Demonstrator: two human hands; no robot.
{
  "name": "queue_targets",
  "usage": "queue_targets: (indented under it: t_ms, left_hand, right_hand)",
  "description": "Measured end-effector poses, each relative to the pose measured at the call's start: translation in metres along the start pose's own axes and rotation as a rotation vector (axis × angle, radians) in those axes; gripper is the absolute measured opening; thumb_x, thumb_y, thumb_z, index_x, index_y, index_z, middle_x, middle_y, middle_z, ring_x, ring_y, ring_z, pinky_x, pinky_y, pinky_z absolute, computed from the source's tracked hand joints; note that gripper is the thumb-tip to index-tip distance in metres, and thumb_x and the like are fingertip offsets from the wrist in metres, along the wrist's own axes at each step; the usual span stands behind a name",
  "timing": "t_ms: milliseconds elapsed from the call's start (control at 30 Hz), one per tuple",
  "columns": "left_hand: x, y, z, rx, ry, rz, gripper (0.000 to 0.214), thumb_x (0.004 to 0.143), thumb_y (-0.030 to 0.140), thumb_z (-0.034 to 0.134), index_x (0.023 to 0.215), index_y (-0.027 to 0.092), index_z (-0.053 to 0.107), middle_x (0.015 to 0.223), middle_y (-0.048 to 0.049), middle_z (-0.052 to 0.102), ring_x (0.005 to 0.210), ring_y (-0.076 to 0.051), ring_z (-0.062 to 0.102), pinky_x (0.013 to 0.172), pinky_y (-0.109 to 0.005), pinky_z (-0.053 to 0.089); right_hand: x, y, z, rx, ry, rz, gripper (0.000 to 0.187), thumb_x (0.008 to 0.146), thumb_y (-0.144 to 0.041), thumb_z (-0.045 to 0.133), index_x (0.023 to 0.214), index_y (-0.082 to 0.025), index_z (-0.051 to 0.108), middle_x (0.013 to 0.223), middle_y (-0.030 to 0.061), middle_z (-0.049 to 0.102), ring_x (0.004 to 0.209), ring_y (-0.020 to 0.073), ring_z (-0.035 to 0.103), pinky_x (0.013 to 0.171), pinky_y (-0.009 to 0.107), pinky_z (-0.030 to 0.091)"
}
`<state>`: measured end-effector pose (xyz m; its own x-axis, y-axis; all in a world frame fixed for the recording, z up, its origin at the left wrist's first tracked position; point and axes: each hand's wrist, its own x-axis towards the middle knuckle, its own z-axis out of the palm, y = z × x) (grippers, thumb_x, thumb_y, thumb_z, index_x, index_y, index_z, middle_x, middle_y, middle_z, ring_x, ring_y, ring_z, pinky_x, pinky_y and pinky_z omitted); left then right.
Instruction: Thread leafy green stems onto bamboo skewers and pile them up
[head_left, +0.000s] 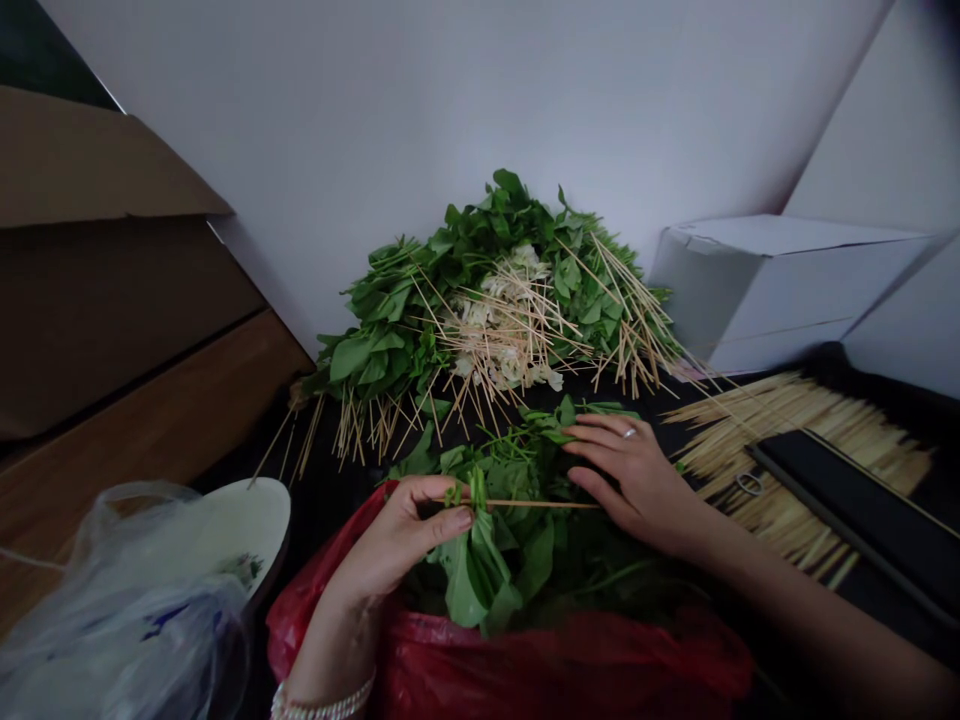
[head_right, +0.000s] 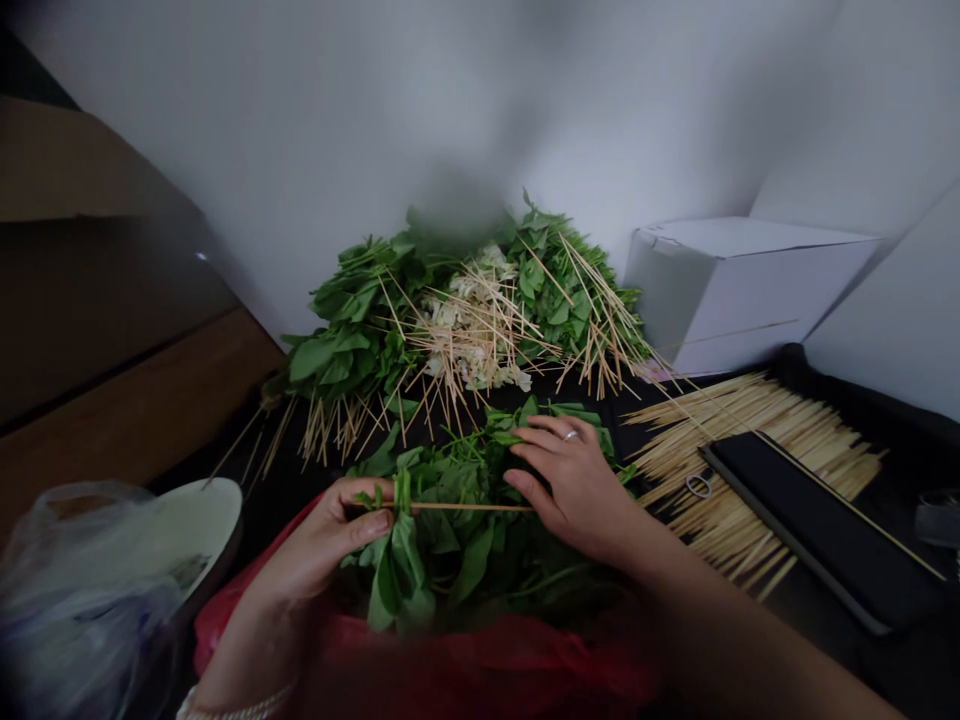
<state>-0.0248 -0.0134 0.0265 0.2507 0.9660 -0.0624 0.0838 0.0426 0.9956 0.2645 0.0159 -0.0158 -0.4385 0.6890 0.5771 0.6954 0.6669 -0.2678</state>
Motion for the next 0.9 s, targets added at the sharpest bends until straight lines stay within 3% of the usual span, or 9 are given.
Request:
queue_targets:
  t_ms: [100, 267, 333, 467, 567, 633, 733, 800, 900]
  left_hand:
    - [-0.001, 0.002, 0.000, 0.028, -0.118, -0.002, 0.036, 0.062, 0.050, 0.087, 0.076, 0.017, 0.080, 0.069, -0.0026, 0.069, 0.063, -0.013, 0.056, 0.060, -0.021, 0.045]
    - [-0.003, 0.003, -0.003, 0.011, -0.266, -0.020, 0.038, 0.059, 0.047, 0.089, 0.081, 0.017, 0.080, 0.077, -0.0047, 0.073, 0.070, -0.016, 0.061, 0.067, -0.025, 0.048]
    - [-0.003, 0.001, -0.001, 0.014, -0.209, -0.020, 0.038, 0.059, 0.047, 0.088, 0.080, 0.017, 0.079, 0.074, -0.0039, 0.072, 0.067, -0.015, 0.061, 0.064, -0.024, 0.047]
    - [-0.001, -0.004, 0.004, -0.064, 0.072, -0.010, 0.036, 0.059, 0.048, 0.088, 0.073, 0.017, 0.076, 0.070, -0.0024, 0.071, 0.063, -0.015, 0.061, 0.057, -0.022, 0.047]
    - [0.004, -0.007, 0.007, -0.239, 0.172, -0.025, 0.043, 0.061, 0.057, 0.085, 0.076, 0.017, 0.076, 0.073, -0.0044, 0.074, 0.066, -0.018, 0.066, 0.059, -0.025, 0.051]
    - [0.011, -0.009, 0.009, -0.394, 0.182, -0.036, 0.055, 0.068, 0.069, 0.073, 0.088, 0.017, 0.076, 0.082, -0.0078, 0.076, 0.076, -0.022, 0.070, 0.066, -0.030, 0.055]
    - [0.020, -0.013, 0.014, -0.457, 0.236, 0.052, 0.060, 0.078, 0.072, 0.061, 0.101, 0.018, 0.075, 0.100, -0.0118, 0.076, 0.094, -0.026, 0.070, 0.082, -0.036, 0.055]
    - [0.021, -0.016, 0.020, -0.282, 0.240, 0.148, 0.054, 0.083, 0.065, 0.061, 0.106, 0.019, 0.074, 0.112, -0.0128, 0.074, 0.105, -0.028, 0.067, 0.092, -0.039, 0.052]
    - [0.015, -0.019, 0.035, 0.135, 0.076, 0.257, 0.045, 0.091, 0.057, 0.054, 0.116, 0.024, 0.074, 0.133, -0.0112, 0.065, 0.127, -0.031, 0.054, 0.109, -0.043, 0.038]
  right_hand:
    - [0.000, -0.010, -0.009, 0.077, 0.149, -0.135, 0.025, 0.092, -0.025, 0.059, 0.115, -0.017, 0.066, 0.128, 0.0110, 0.066, 0.129, 0.0283, 0.050, 0.106, 0.052, 0.039]
    - [0.000, -0.030, -0.025, 0.263, 0.068, -0.246, 0.013, 0.091, -0.018, 0.055, 0.087, -0.019, 0.068, 0.127, 0.0112, 0.065, 0.124, 0.0274, 0.053, 0.102, 0.047, 0.042]
    - [-0.001, -0.034, -0.026, 0.316, 0.093, -0.222, 0.013, 0.091, -0.021, 0.056, 0.084, -0.018, 0.065, 0.112, 0.0110, 0.068, 0.106, 0.0239, 0.060, 0.092, 0.043, 0.047]
    - [-0.006, -0.039, -0.015, 0.211, -0.015, -0.258, 0.018, 0.091, -0.032, 0.060, 0.100, -0.018, 0.064, 0.093, 0.0077, 0.069, 0.079, 0.0187, 0.062, 0.070, 0.033, 0.050]
    - [-0.008, -0.036, -0.006, 0.100, 0.006, -0.265, 0.024, 0.095, -0.015, 0.045, 0.111, -0.019, 0.062, 0.091, 0.0064, 0.068, 0.073, 0.0160, 0.063, 0.062, 0.028, 0.048]
    - [-0.008, -0.030, -0.005, 0.146, 0.131, -0.222, 0.031, 0.093, -0.007, 0.039, 0.109, -0.020, 0.061, 0.092, 0.0057, 0.068, 0.077, 0.0151, 0.065, 0.064, 0.026, 0.050]
    - [-0.005, -0.020, -0.012, 0.219, 0.380, 0.004, 0.025, 0.094, -0.010, 0.043, 0.105, -0.023, 0.061, 0.089, 0.0045, 0.068, 0.081, 0.0168, 0.066, 0.071, 0.029, 0.053]
    - [-0.003, -0.015, -0.017, 0.257, 0.502, 0.173, 0.020, 0.096, -0.016, 0.046, 0.102, -0.024, 0.062, 0.085, 0.0040, 0.066, 0.076, 0.0179, 0.065, 0.069, 0.032, 0.054]
    - [-0.002, -0.012, -0.018, 0.296, 0.560, 0.268, 0.017, 0.097, -0.022, 0.047, 0.100, -0.025, 0.064, 0.083, 0.0035, 0.065, 0.072, 0.0178, 0.064, 0.068, 0.033, 0.053]
